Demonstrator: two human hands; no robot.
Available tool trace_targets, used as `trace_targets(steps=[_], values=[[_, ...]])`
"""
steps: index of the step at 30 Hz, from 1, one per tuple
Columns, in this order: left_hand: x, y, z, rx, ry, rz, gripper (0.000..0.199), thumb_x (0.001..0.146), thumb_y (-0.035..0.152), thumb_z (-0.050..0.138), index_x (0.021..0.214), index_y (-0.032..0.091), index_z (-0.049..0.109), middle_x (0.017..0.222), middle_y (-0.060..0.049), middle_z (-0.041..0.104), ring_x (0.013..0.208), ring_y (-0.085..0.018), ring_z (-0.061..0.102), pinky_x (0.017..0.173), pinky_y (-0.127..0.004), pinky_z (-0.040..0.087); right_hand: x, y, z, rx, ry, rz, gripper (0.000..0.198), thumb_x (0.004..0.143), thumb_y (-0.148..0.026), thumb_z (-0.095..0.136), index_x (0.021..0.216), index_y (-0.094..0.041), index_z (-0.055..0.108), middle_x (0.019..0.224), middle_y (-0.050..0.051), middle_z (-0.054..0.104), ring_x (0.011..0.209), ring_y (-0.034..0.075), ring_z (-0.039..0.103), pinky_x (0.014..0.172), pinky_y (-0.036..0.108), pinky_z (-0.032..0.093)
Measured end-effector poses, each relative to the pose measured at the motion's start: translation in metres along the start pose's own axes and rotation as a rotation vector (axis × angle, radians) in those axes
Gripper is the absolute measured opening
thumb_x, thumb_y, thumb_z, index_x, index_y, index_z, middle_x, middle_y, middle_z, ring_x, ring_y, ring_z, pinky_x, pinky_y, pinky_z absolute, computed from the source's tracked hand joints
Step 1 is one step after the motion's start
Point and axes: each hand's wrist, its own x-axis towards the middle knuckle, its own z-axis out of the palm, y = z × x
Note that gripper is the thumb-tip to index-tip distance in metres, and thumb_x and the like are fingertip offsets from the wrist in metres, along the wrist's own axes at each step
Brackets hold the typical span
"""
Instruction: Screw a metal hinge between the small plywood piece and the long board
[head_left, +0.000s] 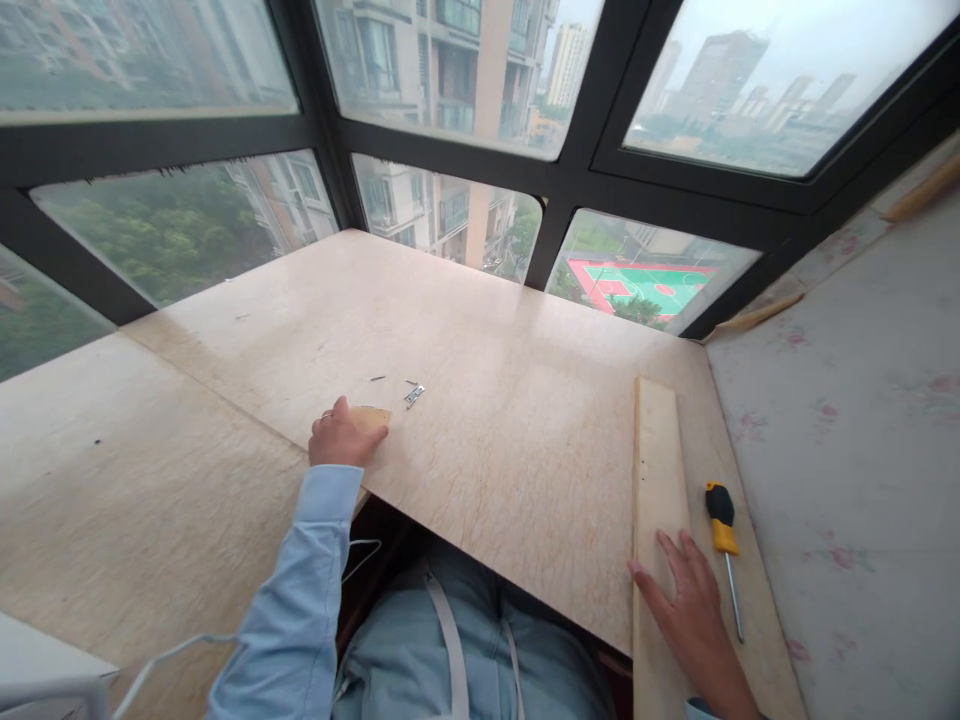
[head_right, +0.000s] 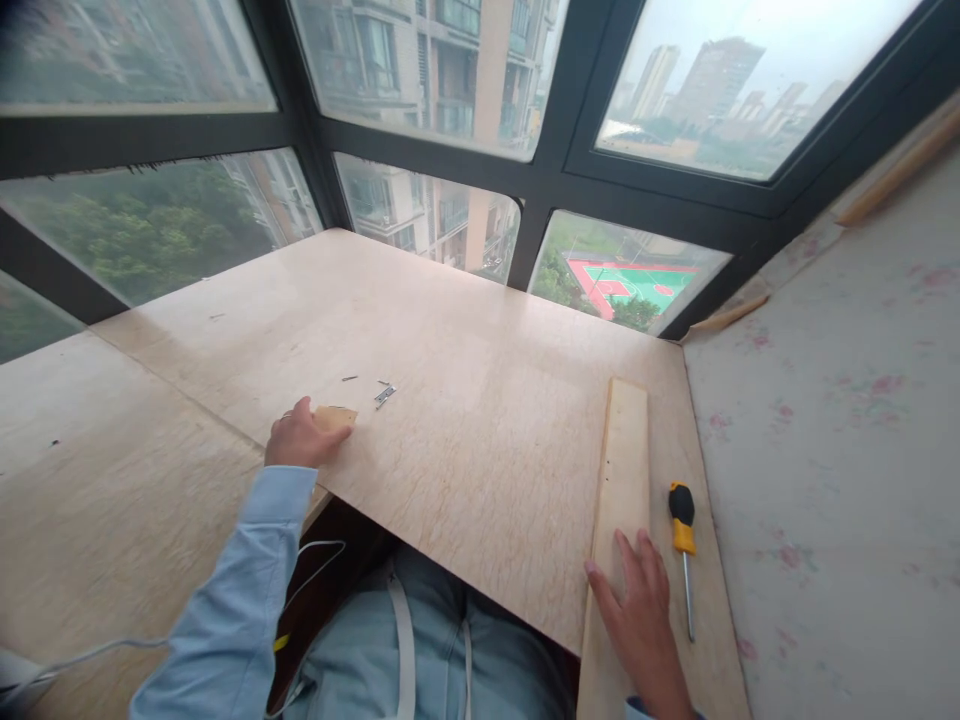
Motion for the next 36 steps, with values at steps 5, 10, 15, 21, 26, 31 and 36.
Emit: trace_targets(steps=[5,10,15,21,26,31,36], values=[[-0.03,0.048,0.006,-0.312,0.17,0.204,0.092,0.062,0.059,0.068,0.135,0.009,0.041,0.113,-0.018,0.062,0.112,-0.036,0.055,0.098,-0.05,0.041,-0.002,-0.005,0.001,-0.008,-0.005,-0.018,0.064,0.089,-0.057,0.04,0.132,-0.01,0.049,0.148,0.024,0.034,0.14,0.039,0.027,0.109,0.06,0.03],[-0.076,0.134,0.047,-0.527,-0.002,0.451,0.096,0.062,0.062,0.07,0.136,0.006,0.04,0.108,-0.017,0.061,0.102,-0.032,0.059,0.089,-0.047,0.048,-0.002,-0.014,-0.005,0.01,-0.054,0.007,0.058,0.091,-0.047,0.045,0.137,-0.012,0.045,0.153,0.02,0.029,0.143,0.036,0.023,0.113,0.058,0.028],[-0.122,0.213,0.093,-0.489,-0.18,0.623,0.089,0.066,0.057,0.07,0.134,0.006,0.042,0.108,-0.018,0.061,0.107,-0.033,0.057,0.094,-0.046,0.044,-0.005,-0.022,-0.012,0.033,-0.08,0.035,0.057,0.09,-0.042,0.049,0.138,-0.013,0.045,0.155,0.02,0.027,0.146,0.035,0.018,0.115,0.056,0.026],[-0.151,0.273,0.115,-0.242,-0.212,0.597,0.091,0.073,0.055,0.064,0.141,0.003,0.033,0.127,-0.026,0.054,0.119,-0.038,0.05,0.092,-0.046,0.043,-0.008,-0.025,-0.015,0.063,-0.11,0.047,0.059,0.088,-0.038,0.054,0.14,-0.012,0.045,0.157,0.018,0.024,0.147,0.035,0.016,0.115,0.055,0.027],[-0.159,0.29,0.121,-0.092,-0.167,0.634,0.085,0.073,0.05,0.06,0.14,0.003,0.036,0.127,-0.025,0.052,0.119,-0.038,0.047,0.09,-0.046,0.043,-0.01,-0.023,-0.013,0.088,-0.084,0.033,0.058,0.089,-0.037,0.054,0.14,-0.013,0.045,0.158,0.017,0.024,0.147,0.033,0.015,0.115,0.055,0.027],[-0.163,0.294,0.125,-0.016,-0.157,0.623,0.075,0.072,0.052,0.059,0.132,0.007,0.047,0.125,-0.024,0.053,0.115,-0.036,0.049,0.088,-0.045,0.043,-0.011,-0.022,-0.011,0.093,-0.08,0.039,0.058,0.088,-0.036,0.055,0.141,-0.014,0.044,0.158,0.016,0.023,0.147,0.033,0.015,0.115,0.055,0.028],[-0.164,0.293,0.126,-0.015,-0.185,0.628,0.083,0.075,0.067,0.054,0.137,0.012,0.044,0.13,-0.025,0.05,0.117,-0.038,0.049,0.09,-0.046,0.043,-0.01,-0.022,-0.012,0.099,-0.092,0.037,0.058,0.088,-0.036,0.055,0.141,-0.014,0.044,0.158,0.016,0.023,0.148,0.032,0.013,0.117,0.054,0.025]])
